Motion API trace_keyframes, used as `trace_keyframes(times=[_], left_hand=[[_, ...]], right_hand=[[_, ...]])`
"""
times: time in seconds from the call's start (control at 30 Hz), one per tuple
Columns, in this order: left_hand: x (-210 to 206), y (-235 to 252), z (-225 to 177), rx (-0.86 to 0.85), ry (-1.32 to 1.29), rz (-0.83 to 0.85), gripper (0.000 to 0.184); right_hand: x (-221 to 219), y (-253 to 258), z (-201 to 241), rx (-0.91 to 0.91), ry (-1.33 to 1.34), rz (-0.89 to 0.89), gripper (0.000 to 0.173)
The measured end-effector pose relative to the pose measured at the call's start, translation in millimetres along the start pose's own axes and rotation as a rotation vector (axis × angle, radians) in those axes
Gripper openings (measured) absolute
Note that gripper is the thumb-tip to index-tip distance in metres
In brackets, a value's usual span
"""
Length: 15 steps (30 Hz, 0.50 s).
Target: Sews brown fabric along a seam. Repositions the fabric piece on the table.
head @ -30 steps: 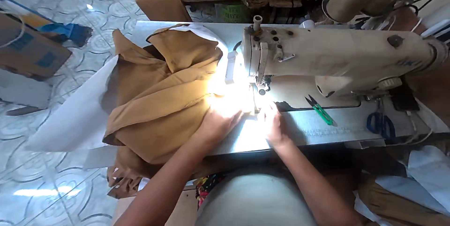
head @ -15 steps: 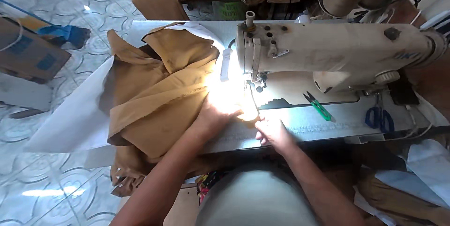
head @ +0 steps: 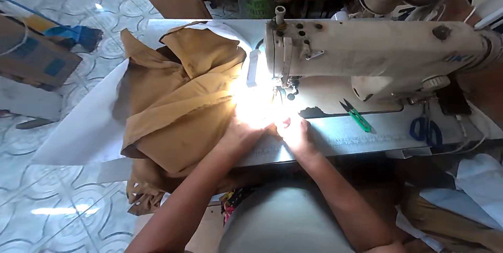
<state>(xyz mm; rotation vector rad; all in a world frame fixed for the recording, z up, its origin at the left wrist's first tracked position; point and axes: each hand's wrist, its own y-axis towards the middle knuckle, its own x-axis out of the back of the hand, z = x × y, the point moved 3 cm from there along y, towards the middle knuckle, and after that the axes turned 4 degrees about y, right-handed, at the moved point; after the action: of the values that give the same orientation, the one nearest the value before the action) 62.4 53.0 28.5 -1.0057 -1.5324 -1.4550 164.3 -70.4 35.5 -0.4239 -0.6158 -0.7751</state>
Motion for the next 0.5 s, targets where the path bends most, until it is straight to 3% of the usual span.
trace_keyframes(times=[0.13, 0.23, 0.5], left_hand=[[7, 7, -6, 0.024, -0.089, 0.186, 0.035], [9, 11, -8, 0.091, -0.121, 0.338, 0.035], [16, 11, -16, 0.06, 0.077, 0.315, 0.035]], right_hand=[[11, -8, 3, 0.104, 0.051, -0.046, 0.015], [11, -7, 5, 0.072, -0.005, -0.006, 0.018], [7, -7, 10, 0.187, -0.193, 0.045, 0.018]])
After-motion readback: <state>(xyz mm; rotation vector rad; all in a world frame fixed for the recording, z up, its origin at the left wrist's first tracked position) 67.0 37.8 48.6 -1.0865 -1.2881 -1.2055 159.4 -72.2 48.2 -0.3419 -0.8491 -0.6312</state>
